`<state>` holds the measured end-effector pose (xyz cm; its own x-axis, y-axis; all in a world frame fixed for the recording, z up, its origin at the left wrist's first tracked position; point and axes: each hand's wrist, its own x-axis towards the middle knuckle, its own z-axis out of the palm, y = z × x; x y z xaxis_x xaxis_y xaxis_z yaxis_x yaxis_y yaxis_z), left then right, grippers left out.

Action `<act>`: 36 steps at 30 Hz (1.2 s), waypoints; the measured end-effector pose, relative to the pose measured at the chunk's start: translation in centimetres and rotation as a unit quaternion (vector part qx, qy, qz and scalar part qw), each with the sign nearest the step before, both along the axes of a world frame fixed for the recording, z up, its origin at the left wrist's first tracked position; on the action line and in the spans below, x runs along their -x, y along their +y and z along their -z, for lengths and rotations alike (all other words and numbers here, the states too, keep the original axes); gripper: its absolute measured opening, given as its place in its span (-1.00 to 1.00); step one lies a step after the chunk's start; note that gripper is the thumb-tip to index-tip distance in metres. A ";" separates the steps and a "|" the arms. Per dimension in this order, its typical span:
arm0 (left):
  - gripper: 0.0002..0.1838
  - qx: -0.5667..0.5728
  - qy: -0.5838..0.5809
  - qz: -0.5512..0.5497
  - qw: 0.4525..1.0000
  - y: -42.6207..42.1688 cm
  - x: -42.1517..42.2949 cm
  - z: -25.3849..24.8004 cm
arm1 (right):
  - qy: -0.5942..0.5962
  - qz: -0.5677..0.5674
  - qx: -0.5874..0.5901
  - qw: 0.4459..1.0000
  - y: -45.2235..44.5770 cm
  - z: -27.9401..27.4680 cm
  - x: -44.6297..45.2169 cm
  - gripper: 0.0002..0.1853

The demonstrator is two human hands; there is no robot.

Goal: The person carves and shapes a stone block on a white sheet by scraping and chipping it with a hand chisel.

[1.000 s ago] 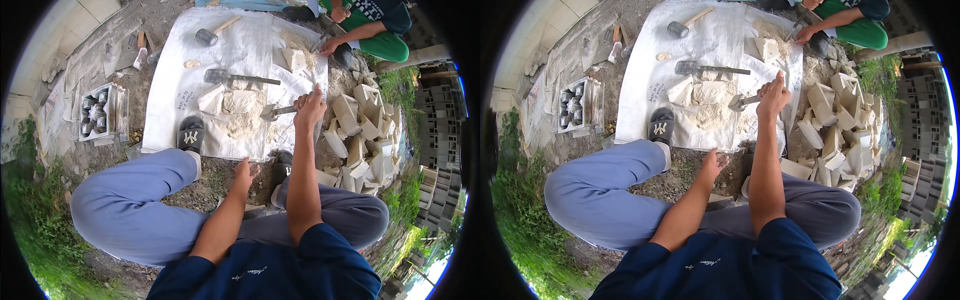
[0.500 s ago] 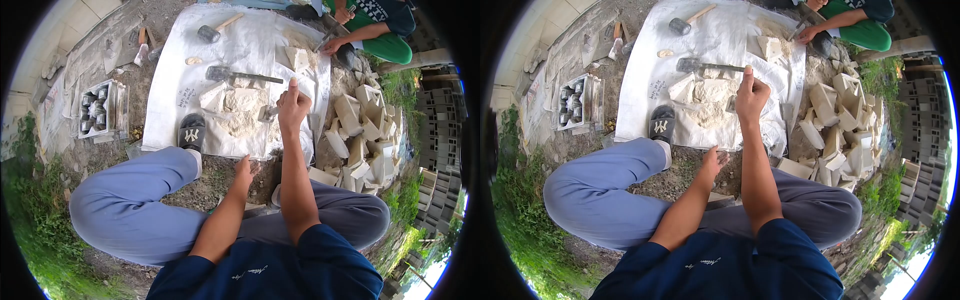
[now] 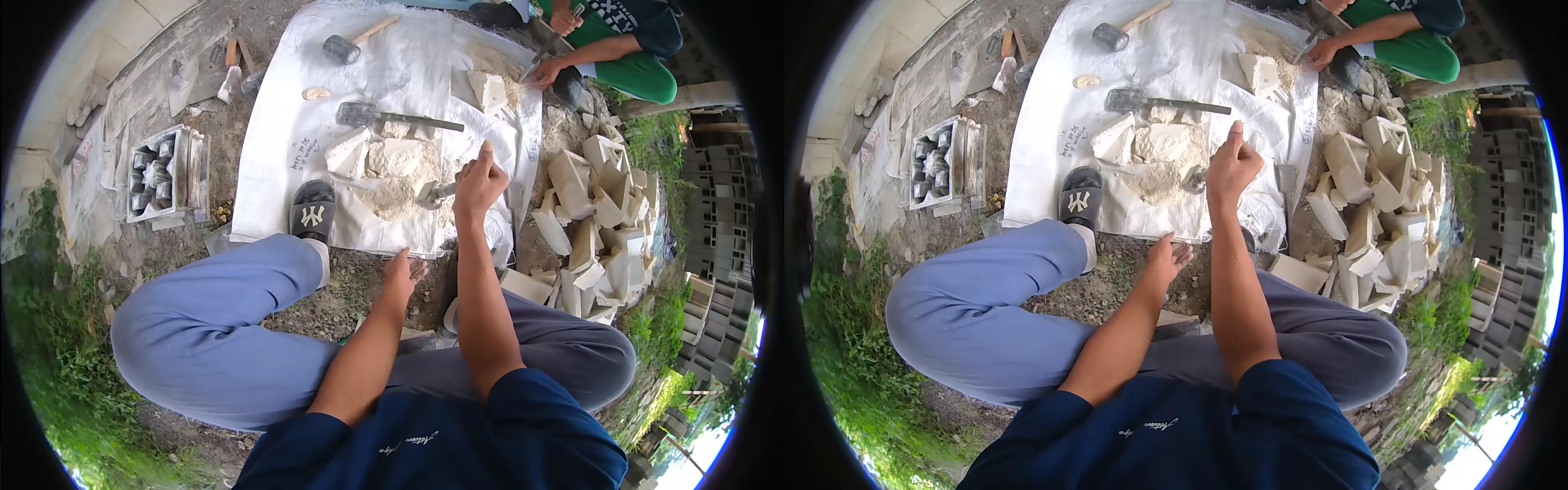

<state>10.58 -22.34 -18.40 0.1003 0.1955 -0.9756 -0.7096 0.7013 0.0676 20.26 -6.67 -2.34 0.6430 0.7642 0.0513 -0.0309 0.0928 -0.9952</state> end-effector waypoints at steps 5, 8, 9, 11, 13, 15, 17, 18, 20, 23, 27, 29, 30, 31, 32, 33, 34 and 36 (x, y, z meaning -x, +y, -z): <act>-0.41 -0.044 -0.001 0.029 0.999 0.3 -0.1 -0.6 | -0.067 -0.029 -0.004 0.997 -2.0 4.3 0.8 -0.32; -0.44 -0.051 -0.016 0.033 0.998 0.0 0.4 0.0 | 0.070 -0.022 -0.034 0.997 -1.6 0.5 -0.1 -0.32; -0.44 -0.041 -0.017 0.029 0.999 -0.8 0.5 0.0 | 0.059 -0.015 -0.040 0.997 -1.5 -1.4 0.1 -0.31; -0.47 -0.045 -0.019 0.015 0.999 -0.6 0.3 -0.3 | 0.043 -0.038 -0.037 0.998 -1.3 -4.3 0.2 -0.31; -0.48 -0.036 -0.023 0.014 0.999 -0.5 0.0 -0.1 | -0.004 -0.027 -0.027 0.999 -1.2 -3.1 0.5 -0.32; -0.48 -0.032 -0.023 0.021 0.999 -0.4 0.0 -0.1 | -0.056 -0.033 -0.006 0.998 -1.6 0.9 0.7 -0.36; -0.49 -0.041 -0.025 0.040 0.998 0.0 0.3 0.2 | -0.102 -0.073 0.015 0.992 -2.5 4.1 0.7 -0.37; -0.49 -0.050 -0.024 0.041 0.998 0.8 0.3 -0.1 | -0.068 -0.084 0.000 0.994 -2.3 4.0 0.7 -0.37; -0.49 -0.060 0.024 0.035 0.997 -0.3 0.0 -0.7 | -0.040 -0.081 0.022 0.996 -2.7 4.0 -0.5 -0.36; -0.51 -0.073 0.000 0.031 0.997 0.6 0.6 -0.6 | 0.034 -0.071 -0.056 0.995 -1.7 -0.4 -0.7 -0.33; -0.55 -0.050 -0.005 0.023 0.998 -0.6 0.1 -0.9 | 0.032 -0.106 -0.058 0.992 -1.1 -3.1 0.0 -0.33; -0.56 -0.043 0.002 0.025 0.999 -0.9 0.1 -0.7 | 0.021 -0.100 -0.052 0.993 -1.6 1.3 0.5 -0.34; -0.54 -0.046 -0.008 0.034 0.998 -1.0 0.2 0.1 | -0.050 -0.109 -0.002 0.993 -2.2 4.9 0.6 -0.34; -0.52 -0.054 -0.016 0.044 0.997 -0.3 0.4 0.2 | -0.027 -0.117 -0.018 0.993 -2.2 4.7 0.5 -0.34; -0.52 -0.064 -0.015 0.046 0.997 0.8 0.5 0.3 | -0.005 -0.126 -0.036 0.991 -1.9 4.6 0.4 -0.33; -0.50 -0.048 -0.023 0.032 0.998 0.8 0.4 0.2 | -0.005 -0.125 -0.037 0.992 -1.9 4.0 0.2 -0.33; -0.49 -0.027 -0.030 0.021 0.999 0.1 0.5 0.1 | 0.048 -0.104 -0.067 0.991 -2.4 3.5 -0.2 -0.33; -0.50 -0.042 -0.017 0.033 0.998 0.9 0.7 0.0 | 0.122 -0.090 -0.126 0.980 -1.5 1.6 -0.9 -0.32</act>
